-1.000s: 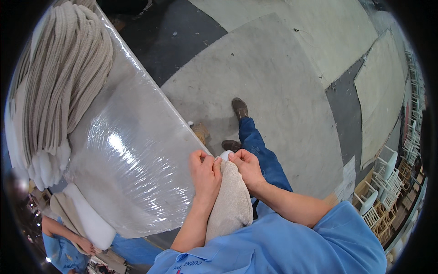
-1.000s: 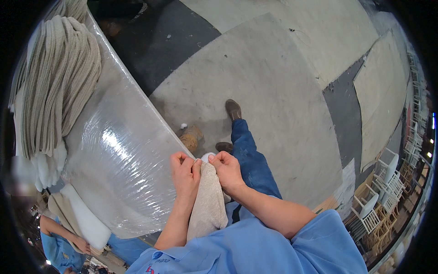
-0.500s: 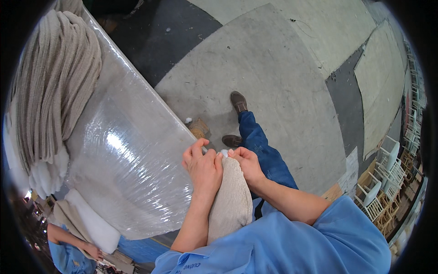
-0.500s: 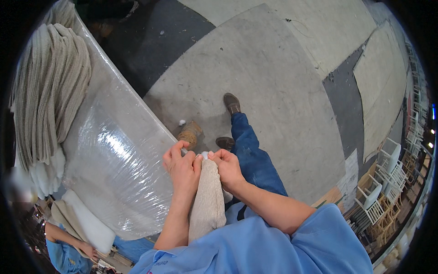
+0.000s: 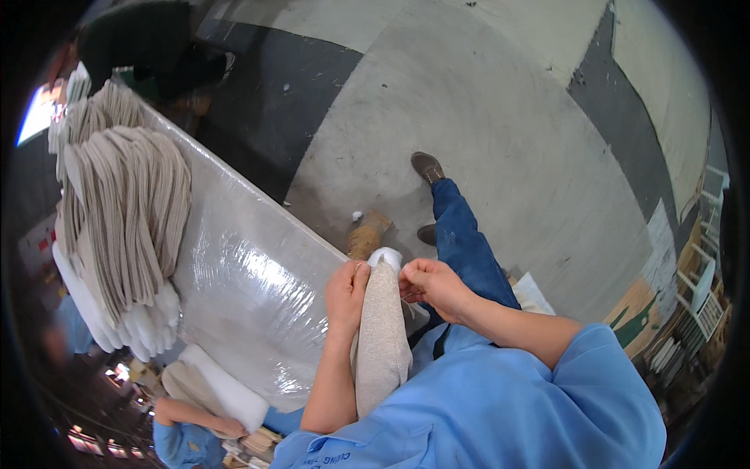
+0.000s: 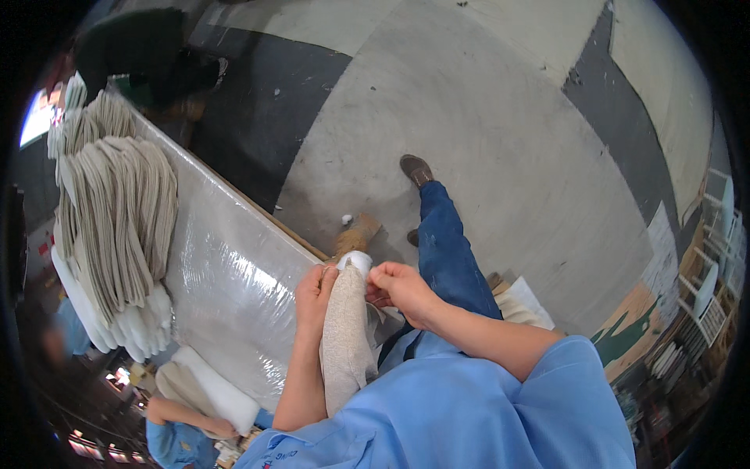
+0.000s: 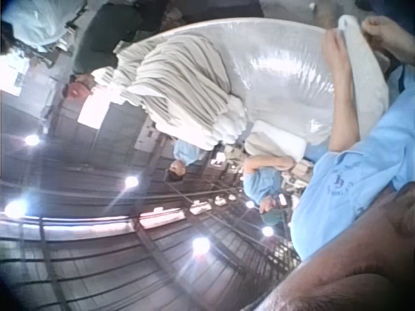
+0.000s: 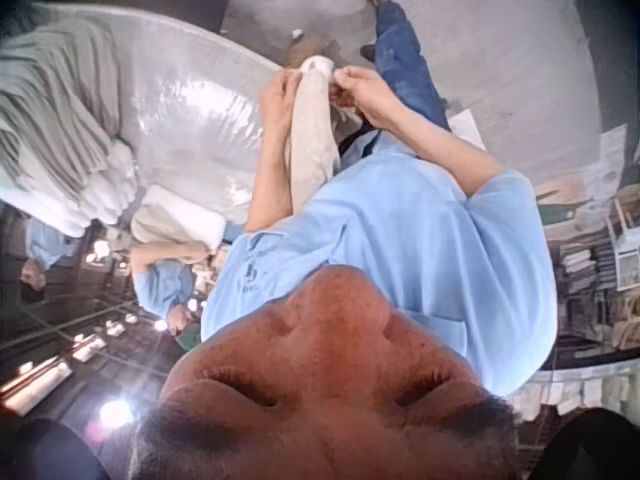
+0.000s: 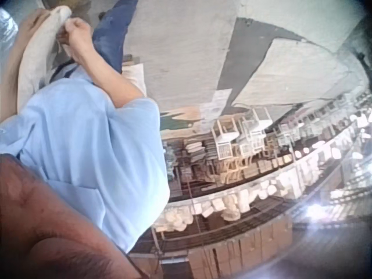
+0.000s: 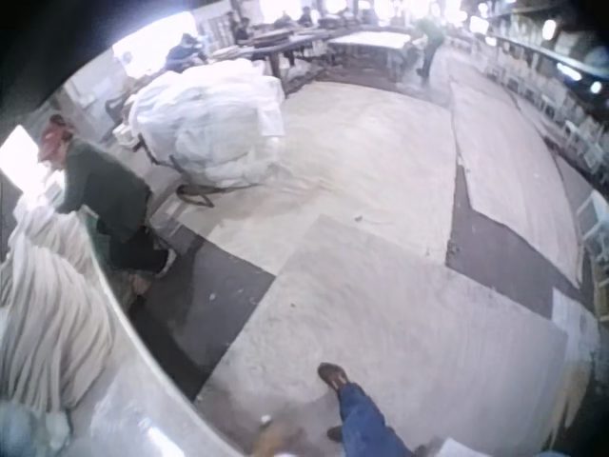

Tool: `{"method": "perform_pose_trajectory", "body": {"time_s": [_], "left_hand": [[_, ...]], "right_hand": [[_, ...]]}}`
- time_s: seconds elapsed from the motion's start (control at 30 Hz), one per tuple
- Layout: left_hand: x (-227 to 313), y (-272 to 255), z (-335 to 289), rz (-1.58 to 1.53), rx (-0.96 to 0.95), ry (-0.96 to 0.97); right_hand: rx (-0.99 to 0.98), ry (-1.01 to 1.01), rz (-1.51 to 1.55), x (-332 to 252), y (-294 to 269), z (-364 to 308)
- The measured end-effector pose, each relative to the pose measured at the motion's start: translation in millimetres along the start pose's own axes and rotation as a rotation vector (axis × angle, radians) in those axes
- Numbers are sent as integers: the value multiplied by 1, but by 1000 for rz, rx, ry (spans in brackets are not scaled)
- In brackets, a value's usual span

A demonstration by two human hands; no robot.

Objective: The person picks up foam inserts and fabric covers, then inserts the foam into the covers by hand. They repeatedly align edges and push the foam inside, then place the finished cushion on a stack. Coworkers nearby handle similar items and stacks of covers.

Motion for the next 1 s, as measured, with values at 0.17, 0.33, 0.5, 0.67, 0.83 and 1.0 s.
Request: {"method": "perform_pose_trajectory", "body": {"time_s": [0.17,0.33,0.5,0.67,0.83,1.0], "left_hand": [[-9,11,3,-270,-150,-167],[-16,16,12,-246,-146,-118],[-40,13,20,-213,-37,-132],[-54,9,23,-375,82,-85],[-35,2,17,-245,226,34],[-4,-2,-1,-94,409,81]], "right_hand": [[-216,-71,-67,20,3,-8],[-281,-165,-183,22,4,0],[-147,-245,-639,12,-14,11],[-378,-73,-127,30,4,-7],[-330,-274,-333,18,11,5],[-177,-336,-526,20,-11,32]]}}
Point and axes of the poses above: each hand's wrist, its own z-axis towards the middle knuckle, its own y-axis out of the palm, x = y × z, the point moved 9 cm from there along z, towards the middle knuckle, and after that the axes turned 3 degrees about -z, right-handed, at the moved point
